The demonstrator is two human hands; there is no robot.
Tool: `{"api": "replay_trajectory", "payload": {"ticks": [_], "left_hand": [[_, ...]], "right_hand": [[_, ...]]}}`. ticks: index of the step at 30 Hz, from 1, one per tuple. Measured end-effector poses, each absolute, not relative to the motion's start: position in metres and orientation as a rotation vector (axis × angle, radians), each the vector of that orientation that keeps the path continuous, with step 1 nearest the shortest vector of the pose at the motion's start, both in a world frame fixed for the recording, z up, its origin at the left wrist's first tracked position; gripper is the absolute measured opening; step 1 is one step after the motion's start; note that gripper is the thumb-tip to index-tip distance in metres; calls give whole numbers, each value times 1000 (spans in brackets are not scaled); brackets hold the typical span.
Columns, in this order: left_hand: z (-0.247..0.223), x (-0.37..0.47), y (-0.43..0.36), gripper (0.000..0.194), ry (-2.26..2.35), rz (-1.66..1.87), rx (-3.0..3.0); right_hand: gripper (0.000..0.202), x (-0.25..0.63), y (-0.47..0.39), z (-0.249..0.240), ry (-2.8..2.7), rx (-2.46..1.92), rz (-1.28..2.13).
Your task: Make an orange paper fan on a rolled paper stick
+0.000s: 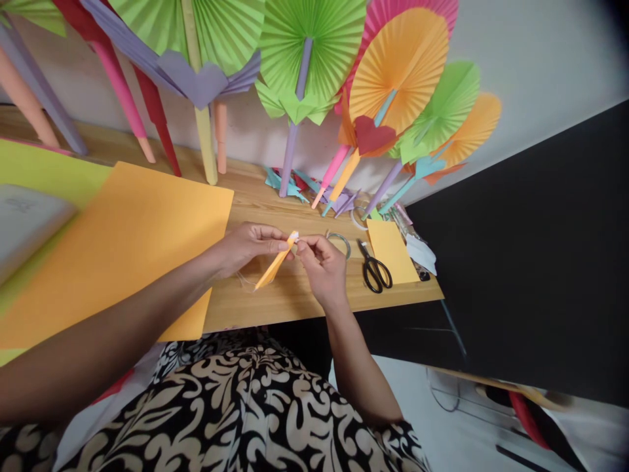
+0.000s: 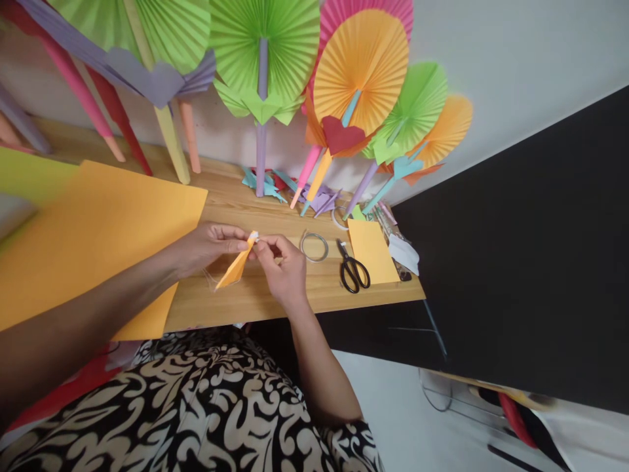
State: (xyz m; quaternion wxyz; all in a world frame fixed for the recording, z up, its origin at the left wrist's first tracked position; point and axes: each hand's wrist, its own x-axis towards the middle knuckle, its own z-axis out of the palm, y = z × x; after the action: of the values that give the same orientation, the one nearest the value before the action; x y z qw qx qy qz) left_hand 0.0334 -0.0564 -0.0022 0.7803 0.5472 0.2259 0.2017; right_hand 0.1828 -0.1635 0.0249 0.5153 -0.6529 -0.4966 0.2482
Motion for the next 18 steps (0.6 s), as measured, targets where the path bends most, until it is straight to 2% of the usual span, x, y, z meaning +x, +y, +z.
{"api": "replay_trajectory", "payload": {"ticks": [8,11,18], "left_hand": [[3,30,-57,29,501,312,1152],[7,28,-57,26,509,239,1257],[20,29,-57,18,675,295,1365]], "right_hand": [[19,195,-157,8,-1130,-1496,782],[16,207,-150,13,-1282,-1445,823],[14,229,-146,52,-1972,-1334,376]]}}
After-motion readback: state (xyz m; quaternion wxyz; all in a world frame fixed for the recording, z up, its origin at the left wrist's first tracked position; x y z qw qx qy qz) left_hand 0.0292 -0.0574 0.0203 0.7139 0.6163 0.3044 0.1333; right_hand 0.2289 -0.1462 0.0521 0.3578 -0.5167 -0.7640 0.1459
